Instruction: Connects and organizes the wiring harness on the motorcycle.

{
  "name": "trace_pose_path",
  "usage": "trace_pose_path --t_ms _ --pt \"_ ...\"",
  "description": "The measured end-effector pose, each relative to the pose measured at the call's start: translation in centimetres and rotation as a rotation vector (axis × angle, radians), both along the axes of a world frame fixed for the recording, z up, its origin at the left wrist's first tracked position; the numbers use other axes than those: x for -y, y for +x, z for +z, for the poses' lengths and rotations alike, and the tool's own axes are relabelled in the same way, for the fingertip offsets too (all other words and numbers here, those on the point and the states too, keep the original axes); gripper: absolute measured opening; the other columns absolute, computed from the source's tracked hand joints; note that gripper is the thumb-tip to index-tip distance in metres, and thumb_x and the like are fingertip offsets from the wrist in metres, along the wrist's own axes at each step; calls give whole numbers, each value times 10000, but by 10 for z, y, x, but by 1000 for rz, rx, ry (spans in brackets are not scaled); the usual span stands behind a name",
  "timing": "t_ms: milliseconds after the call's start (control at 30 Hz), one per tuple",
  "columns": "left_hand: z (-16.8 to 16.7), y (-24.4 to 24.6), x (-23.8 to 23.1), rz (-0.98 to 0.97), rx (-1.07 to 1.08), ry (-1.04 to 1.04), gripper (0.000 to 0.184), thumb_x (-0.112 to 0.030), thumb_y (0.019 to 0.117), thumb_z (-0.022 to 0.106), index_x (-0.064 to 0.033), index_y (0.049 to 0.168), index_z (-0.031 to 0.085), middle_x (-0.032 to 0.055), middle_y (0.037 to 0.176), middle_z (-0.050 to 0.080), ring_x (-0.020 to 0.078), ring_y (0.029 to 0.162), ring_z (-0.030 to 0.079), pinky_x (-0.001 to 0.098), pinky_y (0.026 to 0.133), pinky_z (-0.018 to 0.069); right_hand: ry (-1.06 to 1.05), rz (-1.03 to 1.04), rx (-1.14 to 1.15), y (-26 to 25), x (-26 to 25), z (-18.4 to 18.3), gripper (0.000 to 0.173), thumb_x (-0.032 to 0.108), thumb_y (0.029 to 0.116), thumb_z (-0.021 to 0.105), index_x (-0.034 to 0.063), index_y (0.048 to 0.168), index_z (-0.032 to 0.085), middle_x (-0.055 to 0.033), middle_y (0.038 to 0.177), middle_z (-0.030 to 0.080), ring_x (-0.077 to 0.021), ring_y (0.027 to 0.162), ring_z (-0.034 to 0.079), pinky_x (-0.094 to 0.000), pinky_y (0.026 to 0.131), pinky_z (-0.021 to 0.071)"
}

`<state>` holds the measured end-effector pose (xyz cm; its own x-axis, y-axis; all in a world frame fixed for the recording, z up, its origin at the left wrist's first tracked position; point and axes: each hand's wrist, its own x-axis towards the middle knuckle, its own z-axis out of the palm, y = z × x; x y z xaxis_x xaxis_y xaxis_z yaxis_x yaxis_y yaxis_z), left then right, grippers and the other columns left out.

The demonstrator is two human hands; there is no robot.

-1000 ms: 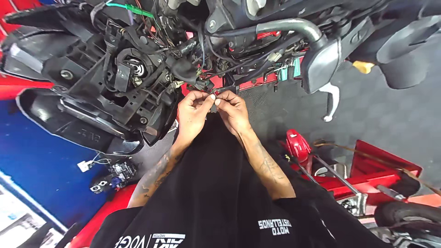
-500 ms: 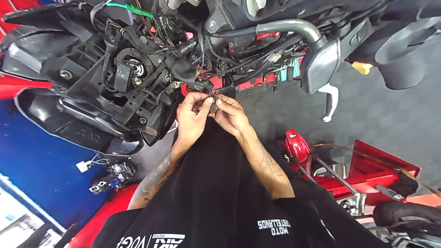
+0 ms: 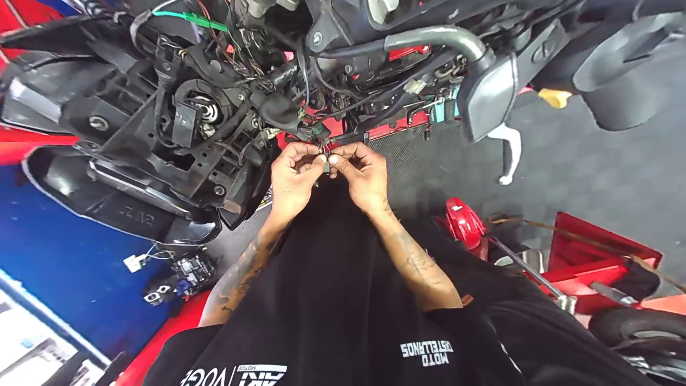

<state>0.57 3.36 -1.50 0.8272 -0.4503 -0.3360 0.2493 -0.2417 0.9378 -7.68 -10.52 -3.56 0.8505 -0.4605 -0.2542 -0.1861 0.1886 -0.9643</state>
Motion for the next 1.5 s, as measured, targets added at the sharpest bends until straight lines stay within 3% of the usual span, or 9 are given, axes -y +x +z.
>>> trace_pose_path --t_ms 167,400,733,933,1033,1100,1200,1367,1500 --pt "-2 1 1 1 -3 -3 269 -2 879 749 -69 1120 649 27 1027 713 90 813 701 256 721 609 -162 9 55 -3 -2 0 133 -22 932 702 -22 1064 711 -82 942 736 -120 785 719 -282 722 636" --pt "-8 0 2 8 -6 11 213 -110 952 728 -55 1152 680 34 1030 735 108 853 713 282 773 610 -338 60 67 -5 1 0 148 13 912 738 2 1059 755 -95 1025 727 -118 886 705 -272 800 615" --pt "-16 -4 4 2 213 65 145 -137 981 702 -55 1100 710 19 939 724 66 730 674 239 663 587 -105 88 52 -2 4 0 154 -14 919 722 -14 1073 736 -87 965 740 -143 800 729 -315 741 649" --pt "-13 -3 0 8 196 -9 145 -101 992 678 -29 1101 742 54 1030 711 113 854 699 277 755 616 163 88 64 6 12 -7 108 18 917 735 -14 1018 716 -77 881 735 -142 728 704 -312 691 626" --pt "-7 -2 -9 -60 32 -89 227 -56 1017 615 -7 1226 690 91 1158 692 176 935 722 346 826 643 146 91 68 11 12 -8 112 24 898 757 -9 997 716 -65 872 727 -128 716 693 -295 669 619" --pt "-3 0 -13 -82 -16 -112 281 -24 979 651 -4 1259 673 100 1189 684 191 964 716 363 851 636 124 118 69 13 13 -6 129 30 893 765 -5 1005 710 -67 894 731 -128 741 702 -296 680 625" --pt "-2 -3 -12 -68 16 -92 324 5 915 720 -8 1238 689 101 1163 674 181 973 706 344 856 631 68 133 59 13 13 -4 136 28 883 773 -5 997 706 -72 913 728 -138 767 707 -307 702 629" --pt "-2 -3 -15 -93 104 12 306 -20 917 728 -42 1222 719 84 1195 675 145 1005 696 305 856 620 -46 207 -4 14 21 -2 80 70 947 717 11 1001 722 -28 870 719 -73 720 670 -247 676 593" --pt "0 1 -18 -124 118 46 303 -56 926 739 -60 1228 726 91 1229 657 143 1017 693 298 853 621 61 207 -17 16 19 -2 79 60 971 675 7 1009 719 -25 848 709 -78 702 643 -250 654 564"
